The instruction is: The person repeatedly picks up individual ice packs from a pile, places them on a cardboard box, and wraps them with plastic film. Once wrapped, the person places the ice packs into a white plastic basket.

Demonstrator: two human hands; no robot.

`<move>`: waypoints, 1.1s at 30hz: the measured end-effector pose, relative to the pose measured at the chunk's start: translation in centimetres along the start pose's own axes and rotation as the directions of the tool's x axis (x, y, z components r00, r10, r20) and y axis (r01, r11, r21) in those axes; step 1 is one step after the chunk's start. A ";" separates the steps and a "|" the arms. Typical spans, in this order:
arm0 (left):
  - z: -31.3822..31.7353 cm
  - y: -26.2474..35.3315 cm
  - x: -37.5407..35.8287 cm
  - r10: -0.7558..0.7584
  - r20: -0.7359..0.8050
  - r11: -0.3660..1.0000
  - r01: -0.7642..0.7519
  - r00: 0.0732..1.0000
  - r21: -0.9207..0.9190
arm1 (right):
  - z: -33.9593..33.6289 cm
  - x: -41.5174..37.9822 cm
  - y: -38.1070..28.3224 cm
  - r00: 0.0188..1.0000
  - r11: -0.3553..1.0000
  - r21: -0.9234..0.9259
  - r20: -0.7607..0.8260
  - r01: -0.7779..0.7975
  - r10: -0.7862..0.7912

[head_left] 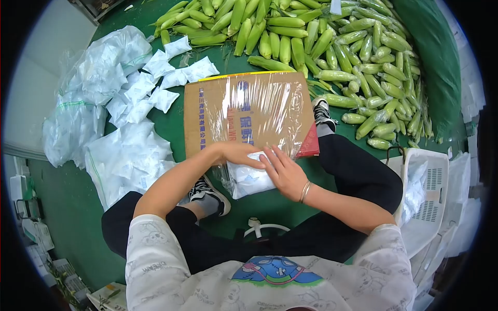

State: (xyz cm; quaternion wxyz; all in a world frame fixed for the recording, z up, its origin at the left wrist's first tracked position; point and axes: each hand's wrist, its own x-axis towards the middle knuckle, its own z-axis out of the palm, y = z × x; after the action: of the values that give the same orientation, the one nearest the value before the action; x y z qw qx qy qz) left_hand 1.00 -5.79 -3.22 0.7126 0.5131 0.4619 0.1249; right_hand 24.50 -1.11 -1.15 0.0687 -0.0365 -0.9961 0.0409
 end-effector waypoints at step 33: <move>22.5 -10.8 4.5 0.530 0.116 0.045 0.109 0.840 -0.993 | -4.4 -4.3 -2.9 0.957 0.239 0.934 0.224 -0.264 0.183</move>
State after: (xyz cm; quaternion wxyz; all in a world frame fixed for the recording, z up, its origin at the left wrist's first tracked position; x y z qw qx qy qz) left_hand 18.00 -21.48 -13.70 0.9224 -0.0288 -0.0170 0.3847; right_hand 29.22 -3.98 2.91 0.0366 -0.1277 -0.7559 0.6410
